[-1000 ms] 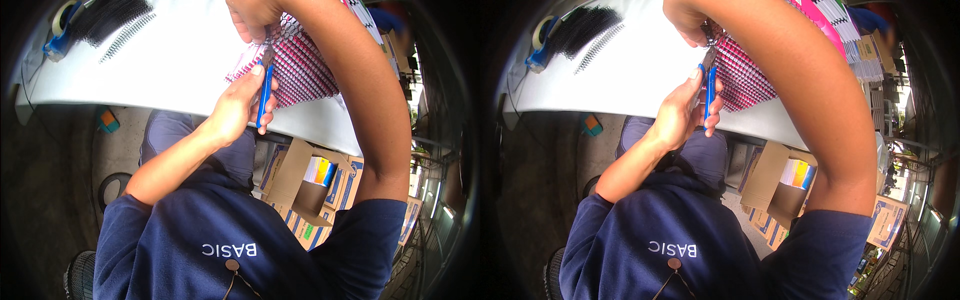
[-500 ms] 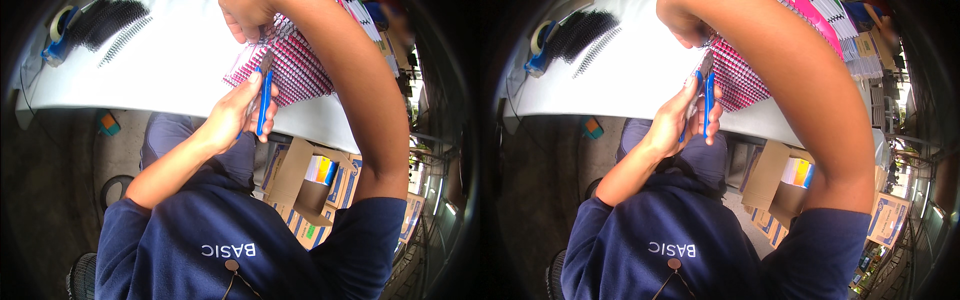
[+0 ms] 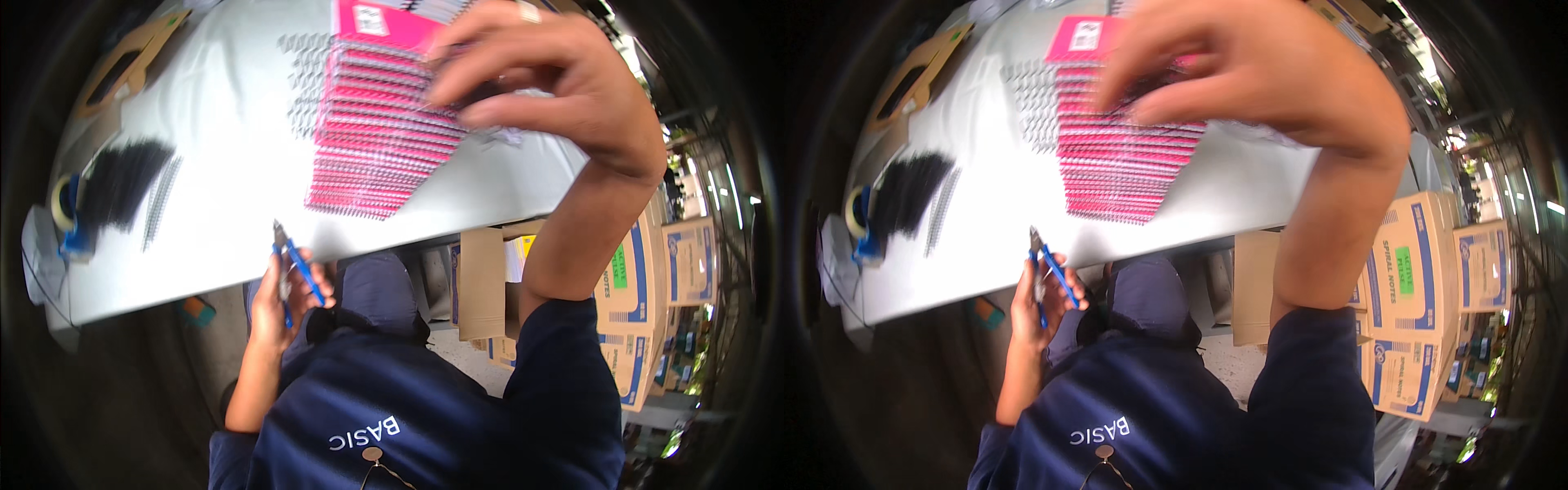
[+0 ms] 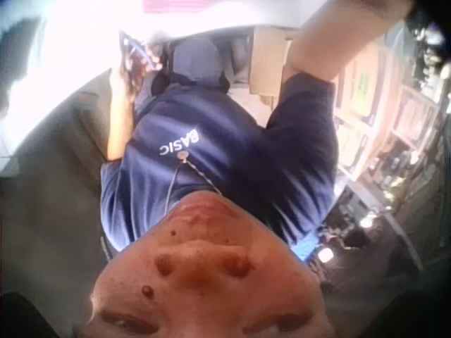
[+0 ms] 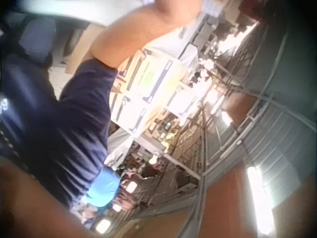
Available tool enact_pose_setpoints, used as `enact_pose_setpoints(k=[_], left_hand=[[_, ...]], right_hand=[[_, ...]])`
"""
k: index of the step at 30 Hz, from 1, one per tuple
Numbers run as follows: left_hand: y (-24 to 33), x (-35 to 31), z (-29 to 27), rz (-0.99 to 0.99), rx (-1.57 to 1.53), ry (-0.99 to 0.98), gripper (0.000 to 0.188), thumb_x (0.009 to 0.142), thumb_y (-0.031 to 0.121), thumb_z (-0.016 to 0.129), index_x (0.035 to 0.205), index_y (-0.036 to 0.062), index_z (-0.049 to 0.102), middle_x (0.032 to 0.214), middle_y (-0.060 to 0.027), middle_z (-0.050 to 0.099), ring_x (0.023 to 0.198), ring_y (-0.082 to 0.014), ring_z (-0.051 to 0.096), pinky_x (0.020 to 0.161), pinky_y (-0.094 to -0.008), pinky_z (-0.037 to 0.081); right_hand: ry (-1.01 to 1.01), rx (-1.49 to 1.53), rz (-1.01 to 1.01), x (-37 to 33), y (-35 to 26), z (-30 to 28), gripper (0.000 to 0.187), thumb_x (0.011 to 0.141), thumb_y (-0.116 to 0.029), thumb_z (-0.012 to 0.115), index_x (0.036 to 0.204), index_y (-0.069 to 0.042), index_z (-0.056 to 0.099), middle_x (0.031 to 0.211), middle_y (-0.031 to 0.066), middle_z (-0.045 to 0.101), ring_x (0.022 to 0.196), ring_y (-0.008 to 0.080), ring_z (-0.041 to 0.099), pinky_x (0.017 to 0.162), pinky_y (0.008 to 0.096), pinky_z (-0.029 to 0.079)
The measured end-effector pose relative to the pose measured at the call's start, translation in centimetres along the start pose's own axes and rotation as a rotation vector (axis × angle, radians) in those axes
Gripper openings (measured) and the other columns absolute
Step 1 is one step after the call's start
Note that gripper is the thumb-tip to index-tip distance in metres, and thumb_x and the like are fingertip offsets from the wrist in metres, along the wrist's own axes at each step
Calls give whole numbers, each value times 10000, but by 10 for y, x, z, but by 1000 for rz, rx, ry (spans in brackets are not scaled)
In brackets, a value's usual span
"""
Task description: The person uses pliers to trim the excess metal spiral binding from the ends of notebooks in a stack.
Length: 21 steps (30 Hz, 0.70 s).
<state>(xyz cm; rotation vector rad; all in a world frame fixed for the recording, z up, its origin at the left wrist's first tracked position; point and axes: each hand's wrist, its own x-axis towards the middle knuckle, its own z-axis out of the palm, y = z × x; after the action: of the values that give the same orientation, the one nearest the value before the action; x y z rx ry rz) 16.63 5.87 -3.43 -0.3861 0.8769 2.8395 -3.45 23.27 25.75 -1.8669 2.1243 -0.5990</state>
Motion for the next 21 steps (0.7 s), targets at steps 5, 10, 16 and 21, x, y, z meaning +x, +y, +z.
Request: enact_pose_setpoints(k=[5, 10, 16, 21], left_hand=[[-5, -4, 5, -27, 76, 96, 492, 970, 507, 296, 1090, 63, 473, 865, -100, 538, 771, -229, 592, 677, -368, 524], [-7, -5, 20, -26, 131, 141, 493, 970, 504, 301, 1106, 59, 463, 877, -101, 538, 783, -228, 585, 696, -372, 514], [7, -10, 39, 70, 184, 40, 537, 968, 513, 280, 1178, 42, 429, 897, -117, 553, 798, -239, 588, 739, -378, 499], [28, 4, 85, 113, 119, -219, 611, 969, 526, 227, 1263, 20, 403, 955, -139, 574, 864, -259, 607, 756, -380, 494]], right_hand=[[478, 44, 613, -119, 102, -14, 216, 802, -79, 679, 1009, -19, 687, 782, -7, 629, 729, 59, 554, 641, 209, 432], [602, 62, 819, -150, 239, 35, 265, 774, -109, 703, 1035, -66, 692, 1056, 91, 613, 949, 169, 582, 857, 284, 445], [982, -198, 400, -97, 175, 5, 276, 808, -208, 702, 1043, -64, 689, 1021, 52, 668, 1011, 130, 568, 899, 271, 411], [796, -98, -7, -1, 44, -15, 279, 820, -190, 647, 1029, -7, 663, 901, 120, 674, 795, 189, 625, 766, 308, 487]])
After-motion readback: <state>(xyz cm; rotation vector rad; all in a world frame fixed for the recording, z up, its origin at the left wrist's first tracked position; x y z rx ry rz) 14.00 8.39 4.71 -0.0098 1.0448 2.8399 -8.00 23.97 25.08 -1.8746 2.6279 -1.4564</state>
